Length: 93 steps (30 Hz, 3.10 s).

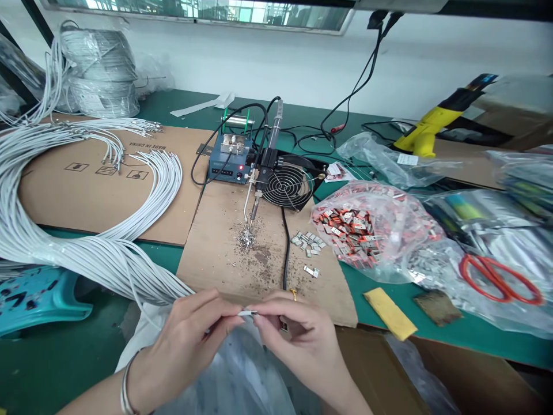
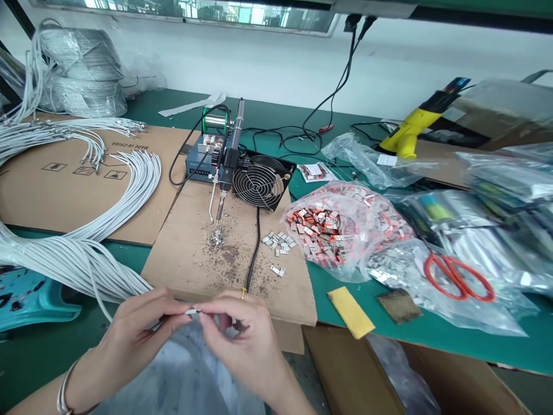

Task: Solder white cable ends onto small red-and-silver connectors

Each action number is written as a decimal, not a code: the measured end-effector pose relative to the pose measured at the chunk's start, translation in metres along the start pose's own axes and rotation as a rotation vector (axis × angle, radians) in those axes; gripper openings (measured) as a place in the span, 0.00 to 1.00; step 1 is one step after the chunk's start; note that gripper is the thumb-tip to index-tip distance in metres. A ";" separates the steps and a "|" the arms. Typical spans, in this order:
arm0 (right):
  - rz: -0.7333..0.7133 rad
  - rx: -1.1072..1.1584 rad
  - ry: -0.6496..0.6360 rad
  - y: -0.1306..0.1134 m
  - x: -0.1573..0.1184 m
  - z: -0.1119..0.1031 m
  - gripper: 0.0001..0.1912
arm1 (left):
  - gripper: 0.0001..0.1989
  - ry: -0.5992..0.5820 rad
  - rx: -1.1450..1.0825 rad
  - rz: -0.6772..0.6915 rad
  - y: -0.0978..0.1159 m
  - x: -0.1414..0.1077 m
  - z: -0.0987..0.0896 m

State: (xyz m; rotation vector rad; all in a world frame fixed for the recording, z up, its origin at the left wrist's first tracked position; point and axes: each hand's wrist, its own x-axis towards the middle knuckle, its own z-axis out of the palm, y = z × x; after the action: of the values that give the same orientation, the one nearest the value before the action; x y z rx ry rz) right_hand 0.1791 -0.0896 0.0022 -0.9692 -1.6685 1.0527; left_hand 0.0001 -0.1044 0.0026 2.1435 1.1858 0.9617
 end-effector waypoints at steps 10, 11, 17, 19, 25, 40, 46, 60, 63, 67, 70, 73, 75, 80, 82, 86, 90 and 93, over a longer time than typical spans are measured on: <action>0.148 0.580 0.199 0.017 -0.005 0.033 0.04 | 0.16 -0.209 -0.872 -0.637 -0.004 0.007 0.010; 0.160 0.608 0.224 0.018 -0.006 0.036 0.04 | 0.17 -0.204 -0.916 -0.656 -0.003 0.008 0.011; 0.313 0.922 0.202 0.015 -0.010 0.057 0.06 | 0.20 -0.196 -1.044 -0.652 0.002 0.012 0.009; 0.383 1.078 0.165 0.015 -0.010 0.063 0.08 | 0.20 -0.233 -1.107 -0.639 0.001 0.013 0.008; 0.286 0.542 0.094 0.012 0.004 0.034 0.06 | 0.20 -0.248 -0.961 -0.644 -0.003 0.010 0.002; 0.377 0.871 0.244 0.016 -0.001 0.047 0.11 | 0.16 -0.233 -0.828 -0.552 -0.003 0.008 0.007; 0.206 0.845 0.263 0.010 0.010 0.013 0.12 | 0.18 -0.284 -0.958 -0.612 -0.009 0.006 -0.004; -0.153 0.205 -0.301 -0.001 0.022 0.001 0.04 | 0.21 -0.557 -1.025 -0.565 -0.014 0.005 -0.009; -0.058 0.554 -0.135 0.014 0.015 0.023 0.05 | 0.21 -0.562 -1.117 -0.548 -0.016 0.007 -0.006; 0.005 0.682 -0.014 0.022 0.008 0.035 0.05 | 0.20 -0.507 -1.090 -0.571 -0.012 0.009 -0.004; -0.031 0.449 -0.027 0.018 0.008 0.009 0.04 | 0.18 -0.442 -1.026 -0.645 -0.010 0.007 -0.008; -0.020 0.006 0.101 0.012 0.012 -0.043 0.11 | 0.14 -0.294 -1.011 -0.663 -0.015 0.005 -0.015; 0.027 -0.493 0.178 0.011 0.020 -0.083 0.12 | 0.12 -0.200 -1.028 -0.668 -0.022 0.006 -0.019; 0.246 -1.268 0.144 0.024 0.058 -0.153 0.11 | 0.14 -0.191 -1.031 -0.718 -0.031 0.015 -0.022; 0.245 -1.308 0.038 0.034 0.073 -0.162 0.11 | 0.14 -0.168 -1.007 -0.732 -0.029 0.019 -0.020; 0.215 -1.384 -0.107 0.046 0.090 -0.159 0.09 | 0.16 -0.053 -0.920 -0.752 -0.027 0.022 -0.016; 0.151 -1.437 -0.192 0.047 0.096 -0.156 0.09 | 0.16 -0.140 -0.862 -0.742 -0.029 0.025 -0.019; 0.105 -1.437 -0.260 0.047 0.102 -0.161 0.09 | 0.18 -0.187 -0.852 -0.713 -0.029 0.031 -0.023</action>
State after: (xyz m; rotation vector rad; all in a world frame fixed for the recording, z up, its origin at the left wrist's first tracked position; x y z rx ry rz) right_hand 0.3102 0.0547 0.0228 -1.8201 -2.6034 -0.1837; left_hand -0.0213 -0.0613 0.0072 1.0031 1.0505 0.7160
